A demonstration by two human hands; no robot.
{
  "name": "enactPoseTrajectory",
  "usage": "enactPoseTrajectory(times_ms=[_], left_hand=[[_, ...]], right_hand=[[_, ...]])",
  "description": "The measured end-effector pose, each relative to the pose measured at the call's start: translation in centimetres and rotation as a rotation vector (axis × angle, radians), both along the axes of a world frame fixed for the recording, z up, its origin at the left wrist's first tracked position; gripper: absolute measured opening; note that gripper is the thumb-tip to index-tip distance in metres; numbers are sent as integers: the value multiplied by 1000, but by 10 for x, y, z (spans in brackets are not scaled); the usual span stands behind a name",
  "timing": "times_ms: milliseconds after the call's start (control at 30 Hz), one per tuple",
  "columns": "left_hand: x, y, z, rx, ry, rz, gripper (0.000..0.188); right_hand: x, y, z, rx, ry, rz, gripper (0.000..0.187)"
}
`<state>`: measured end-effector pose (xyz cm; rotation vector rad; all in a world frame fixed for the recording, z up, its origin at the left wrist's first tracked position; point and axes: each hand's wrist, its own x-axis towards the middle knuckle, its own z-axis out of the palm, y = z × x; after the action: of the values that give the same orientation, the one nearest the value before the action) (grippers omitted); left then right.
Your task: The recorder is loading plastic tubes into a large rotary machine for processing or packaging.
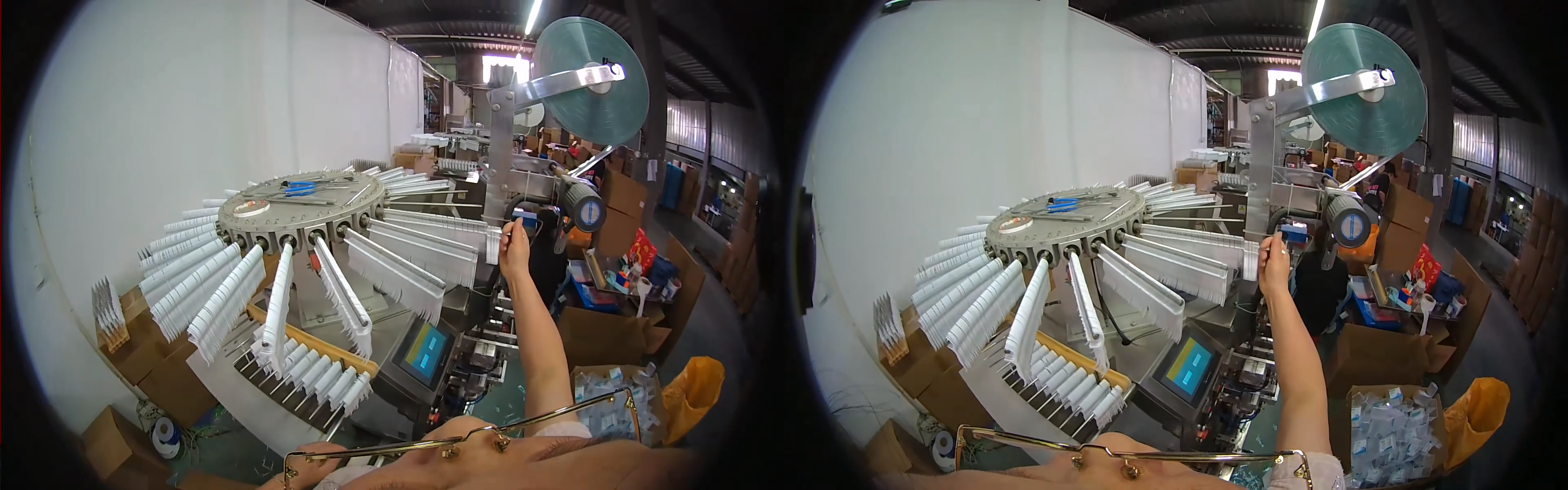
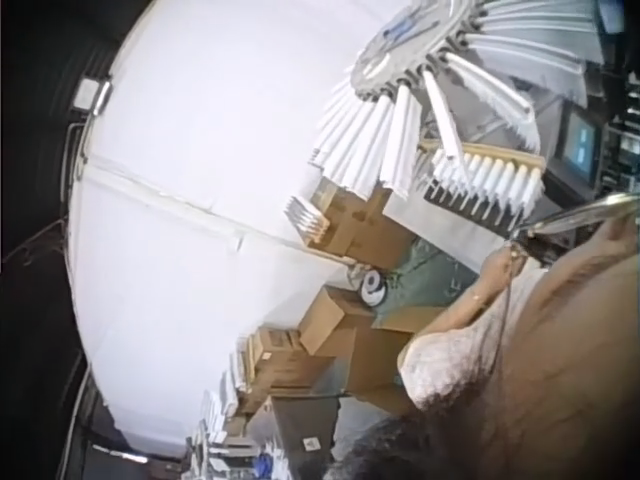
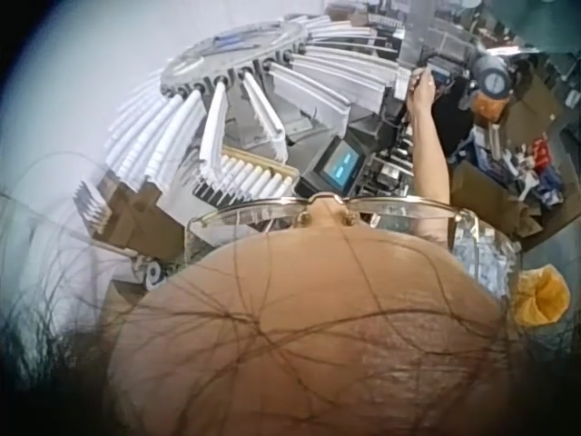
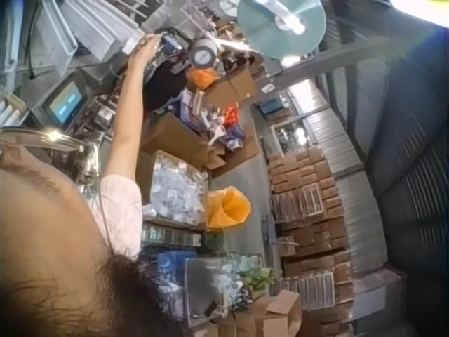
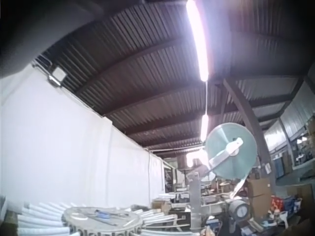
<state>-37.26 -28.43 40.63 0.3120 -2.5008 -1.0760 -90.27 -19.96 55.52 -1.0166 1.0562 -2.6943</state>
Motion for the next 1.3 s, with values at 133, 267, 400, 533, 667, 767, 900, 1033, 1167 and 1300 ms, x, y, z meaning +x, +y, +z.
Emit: enactPoseTrajectory(times_ms=[133,267,400,533,667,767,900,1033,1167,1300], left_hand=[[8,-2,-17,-10,-12,42,10],[13,-6,-33,-18,-7,49,10],[10,-18,-42,-32,-12,36,10],[7,-28,-58,-71,23,11,12],[6,-35,-83,-88,34,-20,13],[2,-40,-102,-104,48,-46,13],[-4,-39,-106,-126,74,-102,17],[-12,-32,-79,183,-214,-172,20],[-44,-21,-40,50,-182,-351,22],[-91,7,-5,-137,32,-458,24]], right_hand=[[-5,-4,-1,-22,-7,-33,40],[-7,-4,-3,-19,20,-31,40],[-9,-4,-4,-58,44,-114,40],[-7,-7,-4,2,39,-50,40],[-3,-3,-4,-9,8,-2,40],[-3,7,-3,-12,-14,-51,40],[-14,34,-6,-152,-134,-3,39],[-37,83,-17,-360,-282,-148,30],[-55,168,-49,-487,-383,-203,32],[-26,219,-107,-502,-430,-286,38]])
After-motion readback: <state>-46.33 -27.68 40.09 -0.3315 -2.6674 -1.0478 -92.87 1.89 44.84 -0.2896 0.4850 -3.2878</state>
